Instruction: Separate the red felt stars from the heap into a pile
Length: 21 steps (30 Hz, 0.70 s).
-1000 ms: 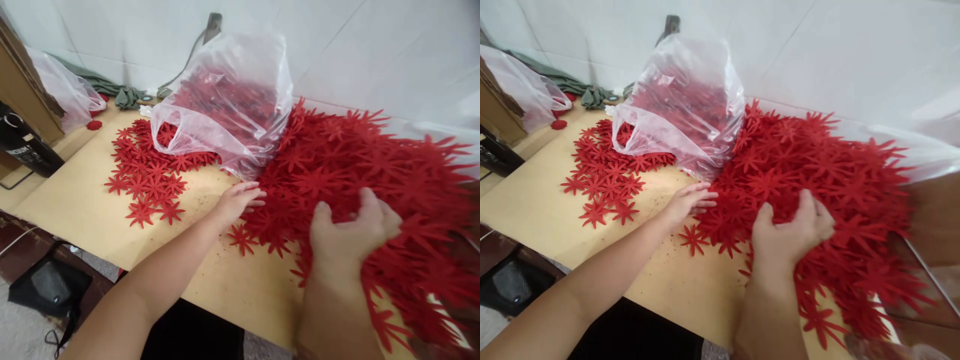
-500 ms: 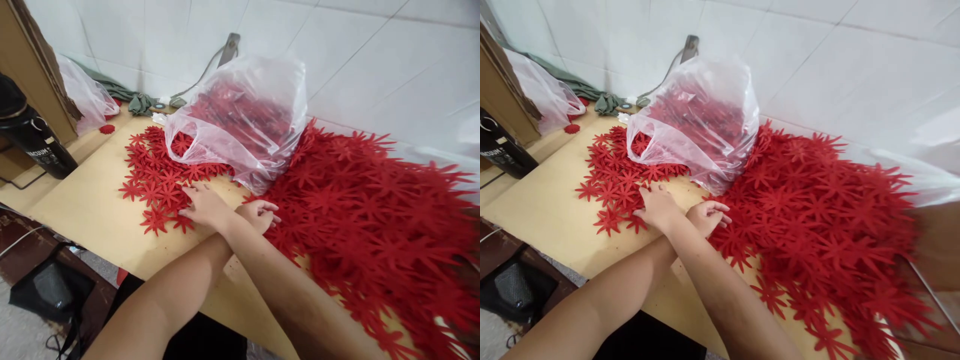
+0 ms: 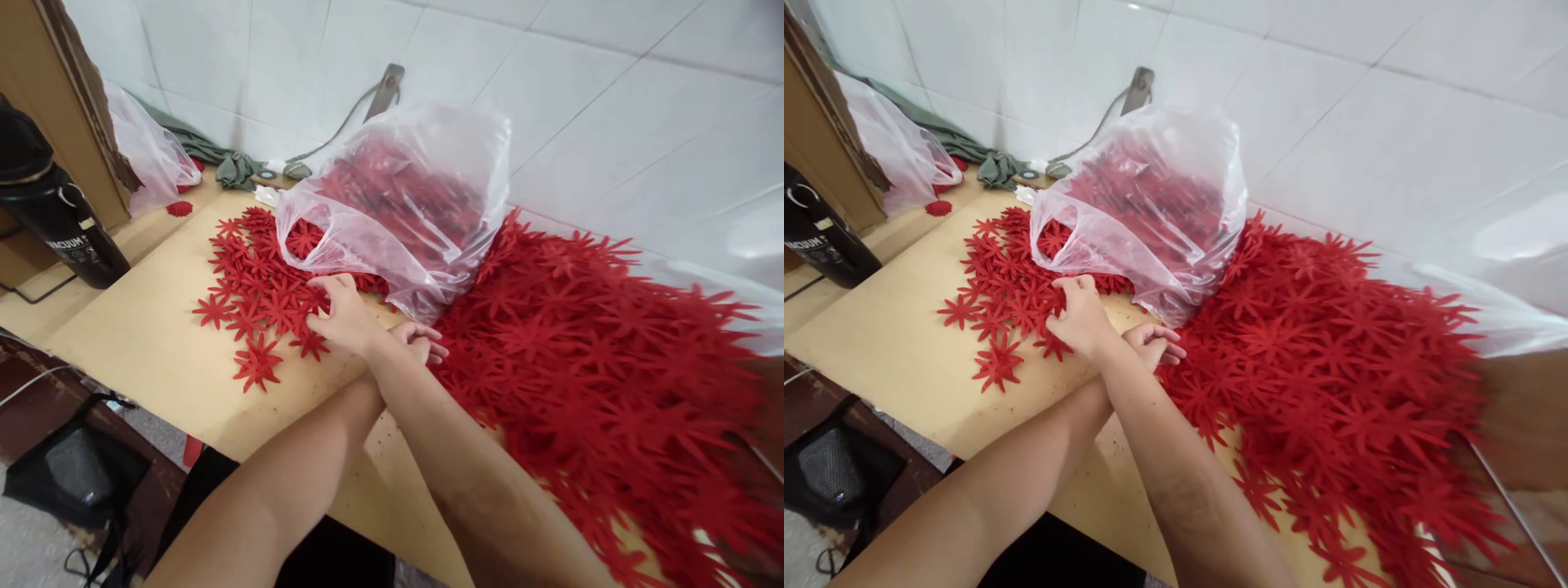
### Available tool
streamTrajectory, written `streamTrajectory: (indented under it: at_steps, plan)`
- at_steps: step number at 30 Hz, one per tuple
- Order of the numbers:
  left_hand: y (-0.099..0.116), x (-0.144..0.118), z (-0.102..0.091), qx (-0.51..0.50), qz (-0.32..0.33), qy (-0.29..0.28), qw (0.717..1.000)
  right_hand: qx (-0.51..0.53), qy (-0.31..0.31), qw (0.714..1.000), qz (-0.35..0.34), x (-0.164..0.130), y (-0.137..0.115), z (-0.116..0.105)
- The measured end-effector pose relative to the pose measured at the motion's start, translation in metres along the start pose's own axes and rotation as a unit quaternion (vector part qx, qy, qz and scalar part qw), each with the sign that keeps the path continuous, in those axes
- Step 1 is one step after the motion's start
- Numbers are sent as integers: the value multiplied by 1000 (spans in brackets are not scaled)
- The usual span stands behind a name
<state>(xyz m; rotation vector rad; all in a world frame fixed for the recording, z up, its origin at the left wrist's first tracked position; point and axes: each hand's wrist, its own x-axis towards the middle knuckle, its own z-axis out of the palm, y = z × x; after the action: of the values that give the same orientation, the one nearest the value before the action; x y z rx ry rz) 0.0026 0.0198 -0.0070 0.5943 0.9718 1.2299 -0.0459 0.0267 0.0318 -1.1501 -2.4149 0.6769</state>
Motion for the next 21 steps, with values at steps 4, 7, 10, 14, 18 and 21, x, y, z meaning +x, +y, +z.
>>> streamTrajectory:
  at_steps: [4, 7, 10, 14, 18, 21]
  plan:
    - [-6, 5, -3, -10, 10, -14, 1000, 102, -11, 993, 59, 1, -3, -4]
    - [-7, 6, -4, 0, 3, -5, 1000, 146, -50, 985, 82, 1, -7, -7]
    - [-2, 2, -4, 13, 0, 6, 1000, 164, -58, 980, 100, 1, -9, -6]
    - [8, -3, -4, 10, -12, 17, 1000, 186, -13, 979, 83, 5, -5, 0]
    - [4, 1, -4, -18, -2, 24, 1000, 227, 44, 970, 72, 9, 0, 1]
    - [-5, 6, -6, -44, 32, -4, 999, 274, 97, 955, 65, 9, 2, -4]
